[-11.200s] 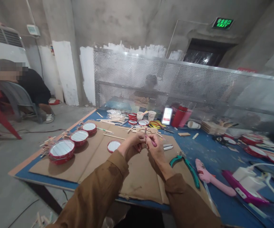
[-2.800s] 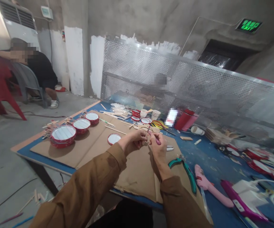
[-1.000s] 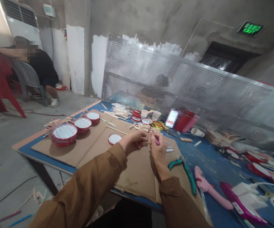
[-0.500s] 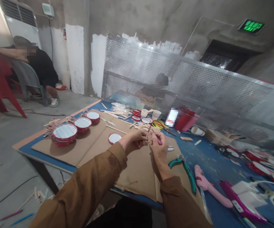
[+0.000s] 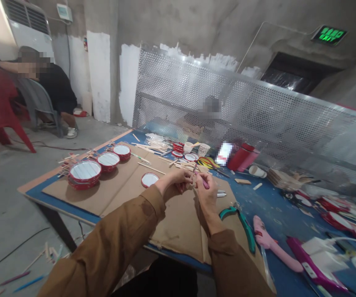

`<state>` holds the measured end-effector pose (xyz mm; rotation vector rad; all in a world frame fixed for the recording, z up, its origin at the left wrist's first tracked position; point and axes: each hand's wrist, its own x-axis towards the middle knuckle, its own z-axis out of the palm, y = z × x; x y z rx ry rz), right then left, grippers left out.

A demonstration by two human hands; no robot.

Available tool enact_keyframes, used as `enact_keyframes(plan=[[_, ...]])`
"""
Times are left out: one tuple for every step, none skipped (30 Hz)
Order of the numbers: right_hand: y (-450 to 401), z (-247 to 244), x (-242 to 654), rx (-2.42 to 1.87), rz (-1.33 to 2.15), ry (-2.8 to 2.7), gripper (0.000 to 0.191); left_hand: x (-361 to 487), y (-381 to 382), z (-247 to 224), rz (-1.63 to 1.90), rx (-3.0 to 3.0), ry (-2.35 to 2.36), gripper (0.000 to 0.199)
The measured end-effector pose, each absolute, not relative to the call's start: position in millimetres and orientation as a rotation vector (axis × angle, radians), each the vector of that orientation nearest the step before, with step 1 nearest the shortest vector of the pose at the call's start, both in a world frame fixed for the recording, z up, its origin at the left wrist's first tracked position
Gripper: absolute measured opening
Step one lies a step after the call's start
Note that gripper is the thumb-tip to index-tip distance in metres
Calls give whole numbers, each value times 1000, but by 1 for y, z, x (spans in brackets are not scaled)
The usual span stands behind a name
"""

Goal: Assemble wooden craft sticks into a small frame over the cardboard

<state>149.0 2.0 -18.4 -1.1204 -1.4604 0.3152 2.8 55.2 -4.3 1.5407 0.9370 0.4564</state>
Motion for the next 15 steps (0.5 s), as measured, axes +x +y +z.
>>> enact_keyframes(plan=[[2,-18,149,-1121,311,-1465,30,3,54,-3,454,1540,946,4],[2,-18,149,-1121,304,-1469,30,3,53,-2,456,1540,950,4],[1,-18,149,-1119,294,-1472,30,3,53,-1,459,1539,953,5],[1,-17,148,-1115,285,-1474,29,3,52,0,462,1539,951,5],[1,-17,148,-1110,277,-1472,29,2,52,0,462,1538,949,6],[1,-17,148,-1107,272,-1469,29,2,52,1,462,1536,948,5],[1,-17,148,-1106,270,-1467,28,2,52,1,462,1532,946,5],[1,-17,148,-1107,272,-1465,28,2,52,1,466,1528,943,5],[1,-17,148,-1109,277,-1464,27,1,52,0,470,1525,942,6],[1,-18,148,-1111,282,-1463,27,1,52,0,475,1524,942,8],[1,-18,148,-1113,285,-1462,27,1,53,-1,477,1526,943,8],[1,-18,148,-1116,288,-1462,27,2,53,-1,479,1528,946,8],[1,-18,148,-1119,290,-1458,27,2,53,-2,480,1532,949,7],[1,-18,148,-1121,293,-1456,28,2,54,-3,479,1535,950,7],[1,-18,148,-1123,295,-1455,28,2,54,-3,482,1538,950,6]])
